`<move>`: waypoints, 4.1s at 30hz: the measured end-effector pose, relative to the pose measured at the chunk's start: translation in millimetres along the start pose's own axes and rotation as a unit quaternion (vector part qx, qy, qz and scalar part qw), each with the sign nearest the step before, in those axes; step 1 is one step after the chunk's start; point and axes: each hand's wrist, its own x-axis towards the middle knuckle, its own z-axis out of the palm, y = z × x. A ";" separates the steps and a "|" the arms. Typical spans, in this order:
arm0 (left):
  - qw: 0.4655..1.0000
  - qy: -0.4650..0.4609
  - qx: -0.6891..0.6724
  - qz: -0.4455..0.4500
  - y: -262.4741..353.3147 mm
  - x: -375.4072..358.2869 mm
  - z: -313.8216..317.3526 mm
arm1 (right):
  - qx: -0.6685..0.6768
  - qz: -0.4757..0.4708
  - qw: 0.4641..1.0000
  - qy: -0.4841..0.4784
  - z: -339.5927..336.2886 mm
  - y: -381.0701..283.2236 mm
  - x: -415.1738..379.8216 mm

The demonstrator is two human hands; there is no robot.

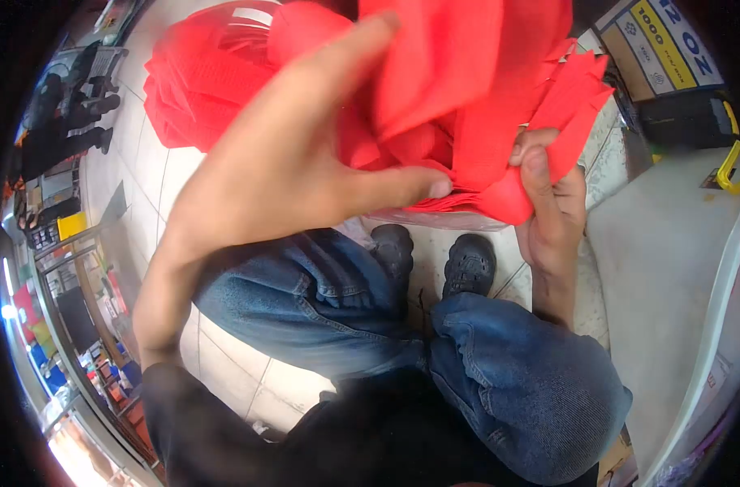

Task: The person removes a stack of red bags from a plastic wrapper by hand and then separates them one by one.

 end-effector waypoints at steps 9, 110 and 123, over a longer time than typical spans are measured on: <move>0.995 -0.061 -0.062 -0.042 -10.0 12.5 9.8 | -0.072 -0.019 0.997 0.010 15.6 -35.0 12.2; 0.972 0.139 -0.036 0.188 -75.0 -54.8 54.0 | -0.556 -0.193 0.784 -0.196 26.5 -24.2 2.6; 0.969 0.174 -0.032 0.174 -72.9 -57.4 48.8 | -0.551 -0.215 0.791 -0.156 26.9 -23.4 1.5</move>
